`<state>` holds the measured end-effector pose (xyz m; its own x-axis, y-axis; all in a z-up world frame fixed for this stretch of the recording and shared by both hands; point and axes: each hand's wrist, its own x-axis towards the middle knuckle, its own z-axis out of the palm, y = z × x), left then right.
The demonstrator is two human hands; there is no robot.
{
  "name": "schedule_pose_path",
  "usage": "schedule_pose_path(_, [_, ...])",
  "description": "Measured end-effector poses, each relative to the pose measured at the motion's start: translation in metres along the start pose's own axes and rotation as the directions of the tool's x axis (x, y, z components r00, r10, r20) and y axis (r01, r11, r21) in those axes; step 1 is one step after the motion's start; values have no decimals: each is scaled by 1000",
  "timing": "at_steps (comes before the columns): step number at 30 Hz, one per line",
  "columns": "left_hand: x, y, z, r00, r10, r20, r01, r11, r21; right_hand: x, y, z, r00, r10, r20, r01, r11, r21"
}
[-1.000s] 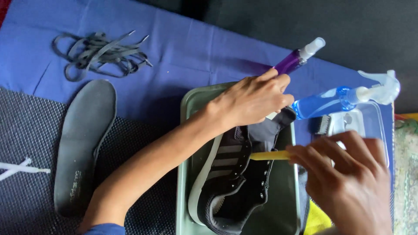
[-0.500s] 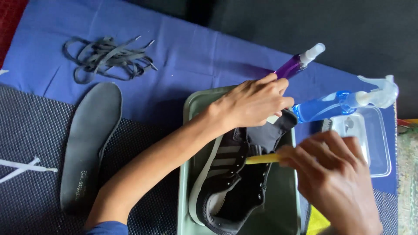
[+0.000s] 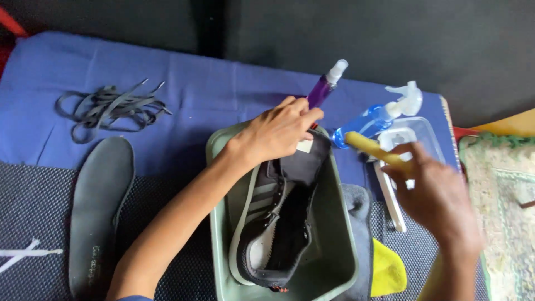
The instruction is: The person scrubs the interior and exterior of a black sneaker using a yellow brush and cleaning solution. They wipe the shoe with a cloth and continue scrubbing the inner lining and tongue area.
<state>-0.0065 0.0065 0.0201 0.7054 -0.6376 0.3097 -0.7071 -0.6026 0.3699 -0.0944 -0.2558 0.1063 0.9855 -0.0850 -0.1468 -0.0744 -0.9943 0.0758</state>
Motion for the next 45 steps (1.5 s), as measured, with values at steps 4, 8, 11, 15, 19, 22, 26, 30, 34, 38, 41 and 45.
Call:
schedule_pose_path(4, [-1, 7, -15, 980, -120, 162, 137, 985, -101, -17, -16, 30, 972, 92, 217, -127, 980, 152])
schedule_pose_path(8, [-6, 15, -29, 998, -34, 46, 46, 954, -295, -24, -5, 72, 999, -4, -49, 19, 953, 302])
schedule_pose_path(11, [-2, 23, -42, 985, -76, 155, 137, 889, -436, -33, 12, 98, 959, -18, -283, 51, 993, 111])
schedule_pose_path(15, [3, 27, -48, 850, -215, 481, 384, 878, -286, -61, 4, 110, 975, 219, -22, -215, 968, 133])
schedule_pose_path(19, [-13, 26, -40, 899, -207, 385, 383, 799, -464, -62, 10, 134, 981, 184, 60, -193, 938, 289])
schedule_pose_path(22, [-29, 28, -28, 849, -297, 437, 527, 423, -737, -68, 25, 145, 985, 173, -26, -142, 876, 462])
schedule_pose_path(26, [-40, 23, -6, 945, -167, 281, 323, 352, -878, -68, 30, 141, 966, 250, 68, -253, 849, 464])
schedule_pose_path(30, [-49, 26, -4, 975, -120, 185, 220, 557, -801, -70, 32, 143, 964, 247, 99, -260, 793, 552])
schedule_pose_path(34, [-46, 32, -15, 992, -66, 110, 128, 459, -879, -68, 28, 141, 923, 299, 241, -379, 813, 443])
schedule_pose_path(38, [-49, 29, -10, 995, -99, -4, 67, 709, -702, -69, 33, 151, 949, 272, 158, -314, 797, 515])
schedule_pose_path(41, [-50, 24, -2, 991, -46, -123, -23, 859, -511, -84, 72, 175, 972, 227, 54, -131, 336, 933])
schedule_pose_path(45, [-49, 20, 5, 961, 8, -277, -134, 888, -439, -107, 74, 131, 923, 288, -254, 369, -476, 799])
